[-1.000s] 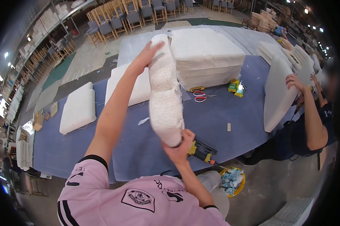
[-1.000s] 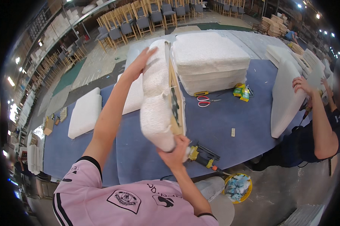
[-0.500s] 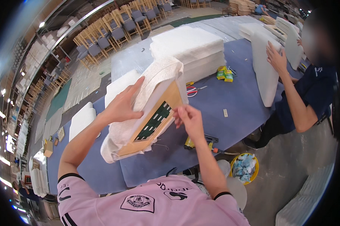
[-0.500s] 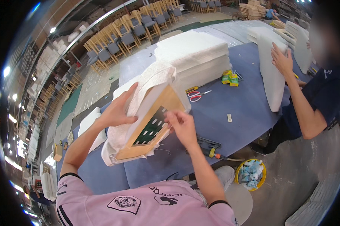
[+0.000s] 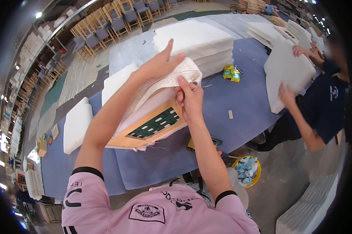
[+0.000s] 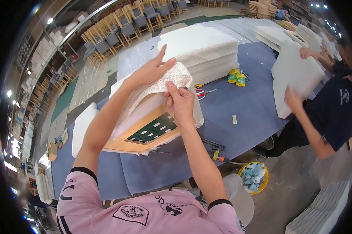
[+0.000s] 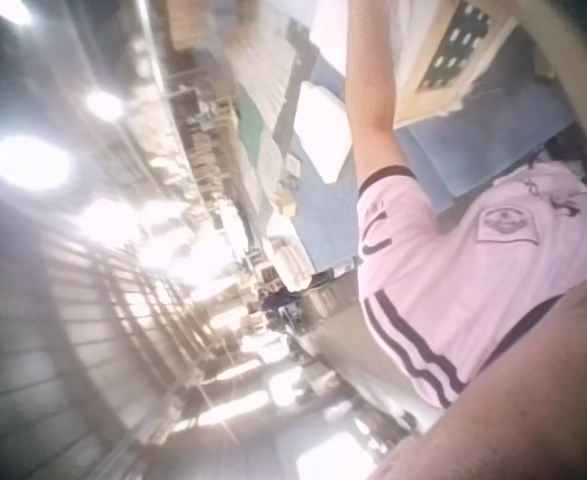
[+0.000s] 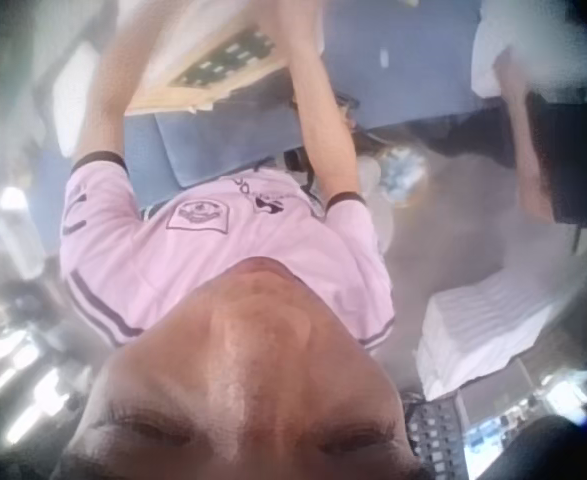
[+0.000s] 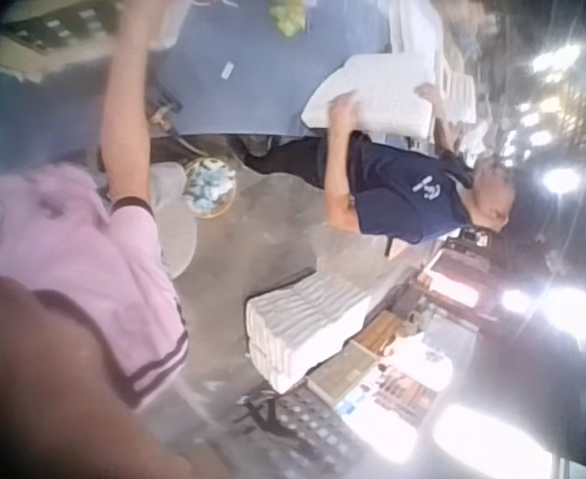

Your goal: The person wraps white fabric around rectangular foam cushions and secures it using a staple gun. They repeatedly pick up cushions, align the fabric, and drive staples into the wooden base to attach the material. The process is repeated for multiple cushions on a large work table.

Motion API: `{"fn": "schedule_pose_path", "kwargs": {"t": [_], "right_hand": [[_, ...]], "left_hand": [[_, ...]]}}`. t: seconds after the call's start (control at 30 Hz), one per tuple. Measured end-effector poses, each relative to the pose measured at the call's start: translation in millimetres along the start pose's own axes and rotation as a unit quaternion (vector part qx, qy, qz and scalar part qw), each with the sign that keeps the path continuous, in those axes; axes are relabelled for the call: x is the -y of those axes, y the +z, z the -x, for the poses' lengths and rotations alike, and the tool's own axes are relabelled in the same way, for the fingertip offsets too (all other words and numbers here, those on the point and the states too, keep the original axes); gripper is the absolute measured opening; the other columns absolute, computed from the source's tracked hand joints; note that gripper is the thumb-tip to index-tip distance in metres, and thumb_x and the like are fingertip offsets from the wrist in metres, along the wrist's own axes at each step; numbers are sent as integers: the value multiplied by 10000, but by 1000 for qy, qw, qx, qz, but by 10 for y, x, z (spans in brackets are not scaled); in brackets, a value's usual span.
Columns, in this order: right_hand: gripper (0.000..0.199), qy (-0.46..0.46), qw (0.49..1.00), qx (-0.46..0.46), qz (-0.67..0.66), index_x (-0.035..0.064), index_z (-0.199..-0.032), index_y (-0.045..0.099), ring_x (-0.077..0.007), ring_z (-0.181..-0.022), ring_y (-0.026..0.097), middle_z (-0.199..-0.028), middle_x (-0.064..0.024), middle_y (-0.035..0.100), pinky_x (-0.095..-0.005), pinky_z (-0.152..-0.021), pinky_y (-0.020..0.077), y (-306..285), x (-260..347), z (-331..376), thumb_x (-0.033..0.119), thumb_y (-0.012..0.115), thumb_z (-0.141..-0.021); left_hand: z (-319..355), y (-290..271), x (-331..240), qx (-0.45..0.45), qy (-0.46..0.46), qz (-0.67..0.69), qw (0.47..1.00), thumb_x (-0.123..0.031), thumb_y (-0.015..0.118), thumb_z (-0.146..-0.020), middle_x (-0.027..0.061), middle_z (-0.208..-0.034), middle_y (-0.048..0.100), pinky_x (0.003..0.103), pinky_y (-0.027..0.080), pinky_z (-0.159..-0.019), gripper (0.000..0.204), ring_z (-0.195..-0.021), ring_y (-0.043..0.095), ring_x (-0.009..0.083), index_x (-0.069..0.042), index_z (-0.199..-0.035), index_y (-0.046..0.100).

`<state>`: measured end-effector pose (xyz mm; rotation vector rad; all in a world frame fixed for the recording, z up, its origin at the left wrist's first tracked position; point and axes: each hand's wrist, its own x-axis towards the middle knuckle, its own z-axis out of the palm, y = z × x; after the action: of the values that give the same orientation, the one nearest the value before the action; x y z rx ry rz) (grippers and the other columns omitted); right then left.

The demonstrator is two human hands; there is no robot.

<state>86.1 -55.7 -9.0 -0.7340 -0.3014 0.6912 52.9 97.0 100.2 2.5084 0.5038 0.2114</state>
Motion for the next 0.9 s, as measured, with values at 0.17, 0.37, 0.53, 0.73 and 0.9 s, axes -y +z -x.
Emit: {"fn": "schedule_pose_path", "kwargs": {"t": [0.17,0.37,0.53,0.73,0.9], "right_hand": [[348,-69,995,39,-65,14,-732,652,-72,-391,438,-538,-5,545,-256,-376,302,-172,-257,6,227,749,-990],[301,-124,983,71,-118,38,-718,606,-48,-364,423,-550,-14,551,-228,-349,328,-113,-414,-1,164,699,-974],[345,-130,989,71,-25,-20,-755,654,-74,-448,552,-598,-46,616,-241,-390,393,-135,-428,-38,215,722,-998],[455,-158,964,158,144,-22,-827,674,-117,-450,584,-645,-80,651,-235,-392,428,-53,-228,-92,367,656,-1061],[415,-179,971,123,98,-11,-803,668,-89,-426,529,-608,-50,615,-225,-380,397,-115,-397,-49,309,655,-1068]], "left_hand": [[76,97,66,67,54,5,996,-633,244,-1111,294,-1618,407,427,296,-1247,785,-1504,406,432,-119,-1698,154],[355,30,-46,48,104,-63,991,-511,317,-1133,304,-1552,470,499,480,-1076,636,-1250,605,499,-195,-1680,251],[444,23,-131,29,147,-173,973,-422,515,-1058,241,-1529,473,512,571,-902,627,-1120,666,456,-221,-1633,362],[353,26,-7,26,174,-155,972,-393,583,-1018,232,-1524,480,513,578,-877,645,-1108,676,447,-242,-1617,398],[309,-93,82,77,196,-102,972,-421,613,-995,257,-1566,452,512,562,-904,714,-1098,676,479,-239,-1639,363]]}}
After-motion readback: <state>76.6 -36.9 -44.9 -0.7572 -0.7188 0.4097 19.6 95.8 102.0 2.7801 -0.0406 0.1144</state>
